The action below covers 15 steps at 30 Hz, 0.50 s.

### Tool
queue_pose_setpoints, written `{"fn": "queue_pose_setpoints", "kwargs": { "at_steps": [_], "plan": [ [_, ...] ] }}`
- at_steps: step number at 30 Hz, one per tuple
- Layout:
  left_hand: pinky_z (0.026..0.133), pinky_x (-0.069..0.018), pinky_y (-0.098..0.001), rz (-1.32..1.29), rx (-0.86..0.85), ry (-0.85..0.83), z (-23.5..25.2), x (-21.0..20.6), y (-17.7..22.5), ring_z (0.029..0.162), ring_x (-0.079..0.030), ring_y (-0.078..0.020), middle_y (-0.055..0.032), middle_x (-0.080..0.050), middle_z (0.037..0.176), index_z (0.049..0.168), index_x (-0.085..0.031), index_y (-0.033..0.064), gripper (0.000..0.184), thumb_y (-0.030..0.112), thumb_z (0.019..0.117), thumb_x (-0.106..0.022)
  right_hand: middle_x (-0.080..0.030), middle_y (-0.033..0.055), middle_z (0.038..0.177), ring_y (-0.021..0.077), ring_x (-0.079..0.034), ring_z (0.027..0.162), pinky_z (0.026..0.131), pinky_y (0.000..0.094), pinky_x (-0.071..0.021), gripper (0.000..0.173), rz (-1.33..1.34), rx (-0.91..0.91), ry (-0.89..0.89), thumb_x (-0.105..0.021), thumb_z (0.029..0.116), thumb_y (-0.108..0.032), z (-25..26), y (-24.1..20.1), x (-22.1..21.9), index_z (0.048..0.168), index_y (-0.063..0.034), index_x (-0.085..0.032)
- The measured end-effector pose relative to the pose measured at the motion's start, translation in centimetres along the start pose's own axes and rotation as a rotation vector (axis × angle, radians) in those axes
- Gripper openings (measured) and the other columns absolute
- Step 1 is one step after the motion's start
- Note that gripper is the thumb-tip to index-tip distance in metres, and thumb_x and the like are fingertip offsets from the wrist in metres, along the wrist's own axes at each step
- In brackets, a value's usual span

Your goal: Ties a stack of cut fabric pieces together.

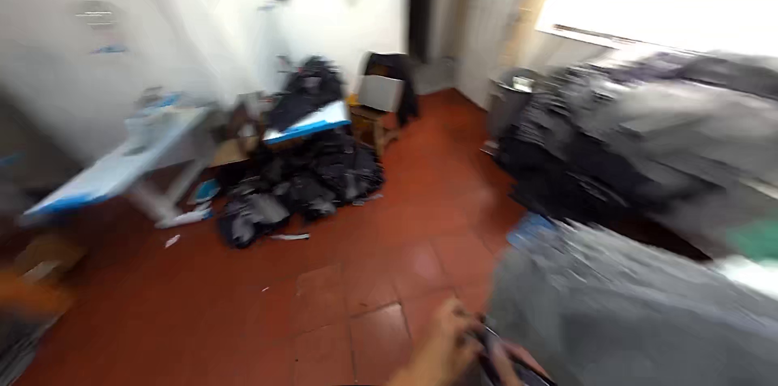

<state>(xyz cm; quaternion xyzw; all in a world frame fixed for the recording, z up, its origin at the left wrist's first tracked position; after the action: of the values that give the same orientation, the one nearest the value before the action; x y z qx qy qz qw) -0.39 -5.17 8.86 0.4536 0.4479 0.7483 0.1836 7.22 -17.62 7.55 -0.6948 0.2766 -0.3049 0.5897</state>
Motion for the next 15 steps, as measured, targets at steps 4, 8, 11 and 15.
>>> {"fn": "queue_pose_setpoints", "kwargs": {
  "at_steps": [4,8,11,15],
  "plan": [
    [0.091,-0.0575,-0.0497,0.275,-0.052,-0.166,0.0,-0.8,1.4,0.102,-0.069,-0.0356,-0.0228,-0.069,0.109,0.109,-0.070,-0.0048,0.020,0.004,0.0918,-0.064,-0.064,0.0215,0.133,0.0292,-0.058,0.129,0.111,0.0408,-0.0449,0.038,-0.115,0.056,-0.003,-0.068,0.0966,-0.028,-0.9,-2.0,-0.2,0.121,0.0003,-0.072],
    [0.078,-0.0574,-0.0606,0.668,-0.223,-0.261,0.3,2.3,4.2,0.096,-0.068,-0.0479,-0.0304,-0.066,0.104,0.096,-0.069,-0.0087,0.021,0.010,0.0908,-0.060,-0.051,0.0208,0.150,0.0239,-0.062,0.126,0.101,0.0387,-0.0553,0.075,0.154,-0.021,-0.029,-0.077,0.0905,-0.028,-6.4,-3.8,3.8,0.148,0.0059,-0.044],
    [0.068,-0.0536,-0.0650,0.632,-0.168,-0.552,-0.6,2.7,4.2,0.083,-0.070,-0.0456,-0.0256,-0.069,0.092,0.090,-0.070,-0.0075,0.032,0.015,0.0973,-0.049,-0.055,0.0123,0.150,0.0183,-0.063,0.125,0.100,0.0383,-0.0574,0.078,0.199,0.243,0.230,-0.077,0.0877,-0.045,-11.2,-4.7,12.3,0.145,0.0013,-0.052],
    [0.071,-0.0534,-0.0557,0.297,-0.064,-0.818,-1.2,-0.5,4.5,0.075,-0.067,-0.0331,-0.0195,-0.067,0.082,0.088,-0.067,-0.0074,0.034,0.013,0.0989,-0.043,-0.068,0.0134,0.131,0.0283,-0.068,0.116,0.095,0.0448,-0.0571,0.061,0.794,0.210,0.459,-0.061,0.0950,-0.054,-12.6,-2.5,25.0,0.136,-0.0084,-0.059]
  ]
}}
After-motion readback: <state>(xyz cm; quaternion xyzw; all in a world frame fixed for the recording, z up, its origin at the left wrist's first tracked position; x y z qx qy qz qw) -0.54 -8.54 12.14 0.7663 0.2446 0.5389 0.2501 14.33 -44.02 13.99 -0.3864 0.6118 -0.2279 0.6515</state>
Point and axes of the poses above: each hand's wrist, its own z-axis towards the middle knuckle, its own x-axis out of the back of the hand, y = z × x, the point moved 9 cm from there along z, towards the middle knuckle
